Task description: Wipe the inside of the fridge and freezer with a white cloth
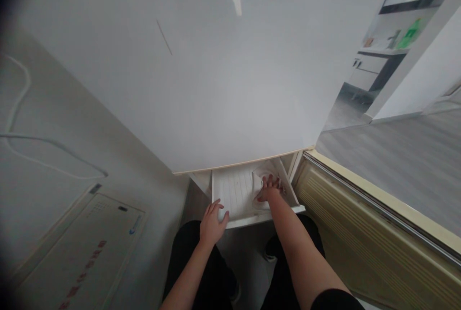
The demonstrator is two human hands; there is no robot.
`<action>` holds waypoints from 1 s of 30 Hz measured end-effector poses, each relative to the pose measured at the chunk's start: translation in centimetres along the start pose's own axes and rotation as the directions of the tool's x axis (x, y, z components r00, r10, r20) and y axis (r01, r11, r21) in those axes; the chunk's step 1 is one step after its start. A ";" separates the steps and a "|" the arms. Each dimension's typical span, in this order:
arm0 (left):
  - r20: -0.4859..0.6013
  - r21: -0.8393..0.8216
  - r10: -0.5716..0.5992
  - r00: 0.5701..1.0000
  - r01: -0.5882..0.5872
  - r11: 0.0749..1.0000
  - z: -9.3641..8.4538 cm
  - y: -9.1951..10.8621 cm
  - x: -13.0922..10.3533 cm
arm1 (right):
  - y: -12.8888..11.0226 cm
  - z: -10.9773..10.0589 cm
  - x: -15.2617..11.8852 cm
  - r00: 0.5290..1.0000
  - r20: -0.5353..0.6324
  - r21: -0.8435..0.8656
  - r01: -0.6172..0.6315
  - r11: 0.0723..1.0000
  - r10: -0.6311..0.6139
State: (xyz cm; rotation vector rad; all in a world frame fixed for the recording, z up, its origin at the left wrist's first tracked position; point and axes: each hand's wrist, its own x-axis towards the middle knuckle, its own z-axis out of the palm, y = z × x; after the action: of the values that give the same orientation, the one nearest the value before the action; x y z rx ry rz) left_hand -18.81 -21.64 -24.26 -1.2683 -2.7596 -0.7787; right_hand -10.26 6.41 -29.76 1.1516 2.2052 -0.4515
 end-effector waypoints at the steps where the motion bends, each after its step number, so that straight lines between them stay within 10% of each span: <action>1: 0.002 -0.013 -0.005 1.000 0.005 1.000 0.0 0.0 0.0 | 0.0 0.0 0.0 1.000 -0.006 -0.005 -0.007 1.000 0.007; 19: -0.021 0.007 0.034 0.999 -0.034 0.999 0.3 -0.4 -0.1 | -1.4 -1.5 -1.9 0.988 -0.155 -0.096 -0.022 0.995 0.007; 30: -0.024 -0.009 0.000 1.000 0.000 1.000 0.2 0.1 0.0 | -2.0 -3.3 -2.1 0.920 -0.215 -0.338 0.244 0.909 -0.327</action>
State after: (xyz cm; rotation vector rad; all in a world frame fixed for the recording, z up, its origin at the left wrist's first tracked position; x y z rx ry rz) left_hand -18.67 -21.53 -24.40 -1.2517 -2.7409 -0.8017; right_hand -12.14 5.80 -25.82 0.7574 2.5847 -0.0625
